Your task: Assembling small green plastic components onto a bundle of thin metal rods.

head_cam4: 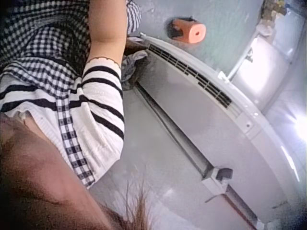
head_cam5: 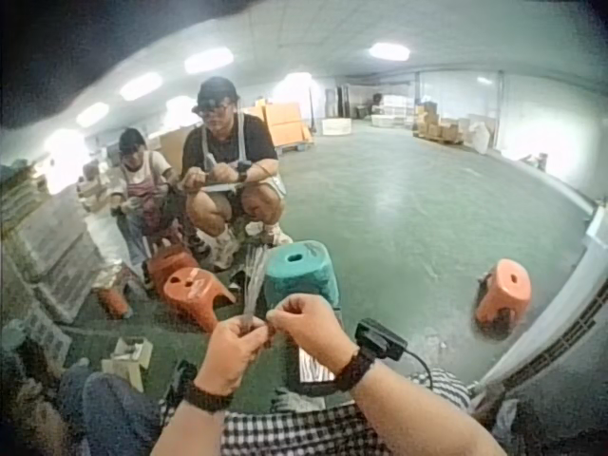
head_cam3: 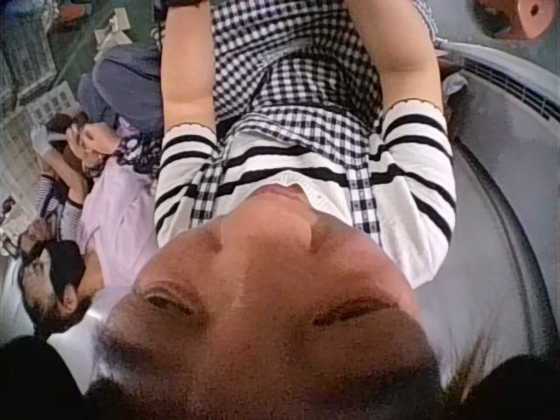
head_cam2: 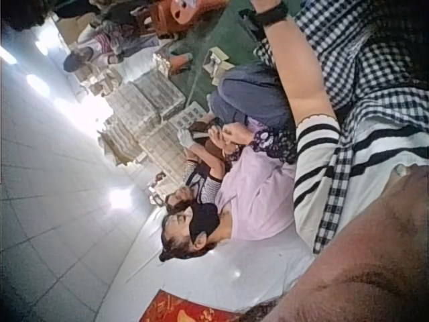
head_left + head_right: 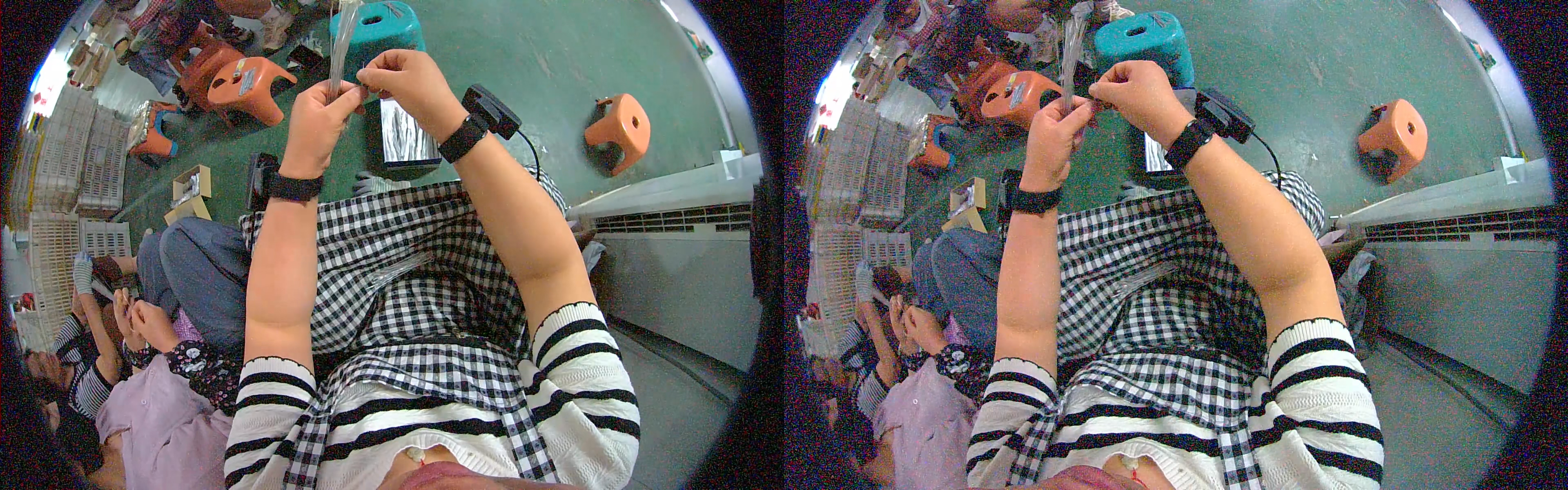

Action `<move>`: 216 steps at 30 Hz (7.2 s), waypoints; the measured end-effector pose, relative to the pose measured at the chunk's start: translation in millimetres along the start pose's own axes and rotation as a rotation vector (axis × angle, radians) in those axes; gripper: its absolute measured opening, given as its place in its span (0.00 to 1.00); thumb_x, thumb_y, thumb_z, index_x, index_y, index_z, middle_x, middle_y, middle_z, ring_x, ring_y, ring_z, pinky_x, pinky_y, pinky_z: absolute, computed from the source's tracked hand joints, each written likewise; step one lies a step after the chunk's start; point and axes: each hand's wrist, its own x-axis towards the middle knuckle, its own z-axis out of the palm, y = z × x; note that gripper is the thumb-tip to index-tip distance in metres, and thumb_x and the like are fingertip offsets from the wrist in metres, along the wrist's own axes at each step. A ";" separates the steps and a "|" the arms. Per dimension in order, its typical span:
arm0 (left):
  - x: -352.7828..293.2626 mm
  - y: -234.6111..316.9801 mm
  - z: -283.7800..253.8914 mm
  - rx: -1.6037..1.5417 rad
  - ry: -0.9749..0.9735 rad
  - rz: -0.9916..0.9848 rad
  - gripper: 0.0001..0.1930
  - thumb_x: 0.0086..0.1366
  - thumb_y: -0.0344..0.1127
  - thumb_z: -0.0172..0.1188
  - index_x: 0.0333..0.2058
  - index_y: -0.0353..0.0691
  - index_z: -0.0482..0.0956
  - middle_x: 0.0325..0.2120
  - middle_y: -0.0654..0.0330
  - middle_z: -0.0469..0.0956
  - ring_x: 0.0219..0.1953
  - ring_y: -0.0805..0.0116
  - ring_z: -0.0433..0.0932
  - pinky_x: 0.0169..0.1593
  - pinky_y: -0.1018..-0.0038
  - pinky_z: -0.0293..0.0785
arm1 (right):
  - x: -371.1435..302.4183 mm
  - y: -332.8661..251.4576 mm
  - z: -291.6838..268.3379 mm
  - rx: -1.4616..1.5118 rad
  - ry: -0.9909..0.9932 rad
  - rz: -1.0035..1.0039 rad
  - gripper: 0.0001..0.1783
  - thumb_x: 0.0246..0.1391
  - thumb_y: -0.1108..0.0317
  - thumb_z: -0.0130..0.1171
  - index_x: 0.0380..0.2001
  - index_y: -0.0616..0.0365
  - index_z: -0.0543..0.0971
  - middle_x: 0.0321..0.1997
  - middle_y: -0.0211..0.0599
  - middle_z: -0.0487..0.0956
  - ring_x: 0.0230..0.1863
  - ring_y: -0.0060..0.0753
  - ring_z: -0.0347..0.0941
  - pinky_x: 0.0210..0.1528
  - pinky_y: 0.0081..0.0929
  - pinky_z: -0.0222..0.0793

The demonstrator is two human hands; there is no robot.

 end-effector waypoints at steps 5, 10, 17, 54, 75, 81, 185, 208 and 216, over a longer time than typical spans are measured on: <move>1.5 -2.0 -1.6 -0.111 0.007 -0.029 0.05 0.57 0.34 0.59 0.27 0.40 0.75 0.17 0.69 0.71 0.12 0.87 0.59 0.15 0.88 0.49 | -0.3 -1.0 0.3 0.042 -0.009 0.011 0.09 0.50 0.64 0.58 0.26 0.60 0.75 0.25 0.26 0.75 0.27 0.16 0.69 0.32 0.16 0.66; 2.1 -1.3 -4.6 -0.169 -0.050 -0.064 0.05 0.57 0.34 0.58 0.28 0.41 0.75 0.18 0.69 0.72 0.13 0.87 0.60 0.15 0.88 0.51 | 1.3 -1.2 -0.1 0.144 0.079 -0.073 0.09 0.49 0.68 0.58 0.25 0.64 0.77 0.21 0.28 0.75 0.23 0.18 0.69 0.26 0.17 0.65; 2.6 -4.7 -8.9 -0.226 -0.085 -0.087 0.04 0.57 0.35 0.58 0.29 0.42 0.75 0.19 0.70 0.72 0.14 0.87 0.61 0.16 0.89 0.53 | -2.8 -6.7 -1.2 0.166 0.027 -0.143 0.11 0.52 0.69 0.54 0.39 0.57 0.78 0.33 0.27 0.77 0.32 0.16 0.70 0.36 0.16 0.67; 9.5 -8.2 -6.7 -0.152 -0.087 0.148 0.06 0.49 0.31 0.61 0.20 0.35 0.75 0.16 0.63 0.74 0.19 0.76 0.72 0.23 0.79 0.66 | 35.6 26.8 -83.3 0.452 0.353 -0.108 0.09 0.55 0.67 0.53 0.37 0.58 0.71 0.37 0.32 0.74 0.37 0.26 0.69 0.41 0.24 0.64; 16.1 -16.5 -7.3 -0.145 -0.018 0.170 0.05 0.46 0.31 0.58 0.19 0.35 0.74 0.14 0.63 0.73 0.15 0.74 0.70 0.20 0.77 0.64 | 43.0 41.0 -108.5 0.548 0.390 -0.117 0.10 0.57 0.66 0.50 0.37 0.62 0.71 0.37 0.37 0.73 0.37 0.31 0.68 0.42 0.27 0.65; 18.4 -16.0 -15.6 -0.045 0.135 0.163 0.05 0.45 0.32 0.58 0.19 0.36 0.75 0.15 0.61 0.73 0.18 0.73 0.71 0.22 0.75 0.66 | 31.7 21.9 -91.9 0.433 0.584 -0.142 0.11 0.56 0.66 0.52 0.39 0.62 0.71 0.36 0.36 0.74 0.34 0.27 0.69 0.38 0.24 0.65; 2.6 3.4 -21.9 -0.610 0.240 0.128 0.07 0.55 0.35 0.60 0.24 0.39 0.75 0.19 0.66 0.70 0.19 0.78 0.69 0.22 0.83 0.66 | -16.5 -24.0 30.3 0.641 -0.327 0.251 0.06 0.55 0.66 0.51 0.32 0.56 0.72 0.34 0.30 0.75 0.39 0.23 0.72 0.38 0.21 0.69; 11.9 9.4 -25.9 -0.791 0.186 0.178 0.04 0.53 0.28 0.62 0.24 0.37 0.76 0.18 0.64 0.70 0.14 0.82 0.60 0.15 0.86 0.51 | -19.2 -29.1 22.6 0.484 -0.284 -0.011 0.07 0.52 0.67 0.56 0.26 0.59 0.73 0.24 0.27 0.74 0.26 0.18 0.68 0.30 0.16 0.63; 6.3 5.7 -22.4 -0.625 0.223 0.234 0.05 0.53 0.34 0.59 0.25 0.39 0.77 0.16 0.69 0.69 0.14 0.83 0.60 0.17 0.86 0.54 | -17.3 -30.3 22.2 0.398 -0.282 0.179 0.07 0.51 0.66 0.55 0.25 0.57 0.74 0.25 0.27 0.73 0.27 0.19 0.68 0.32 0.17 0.64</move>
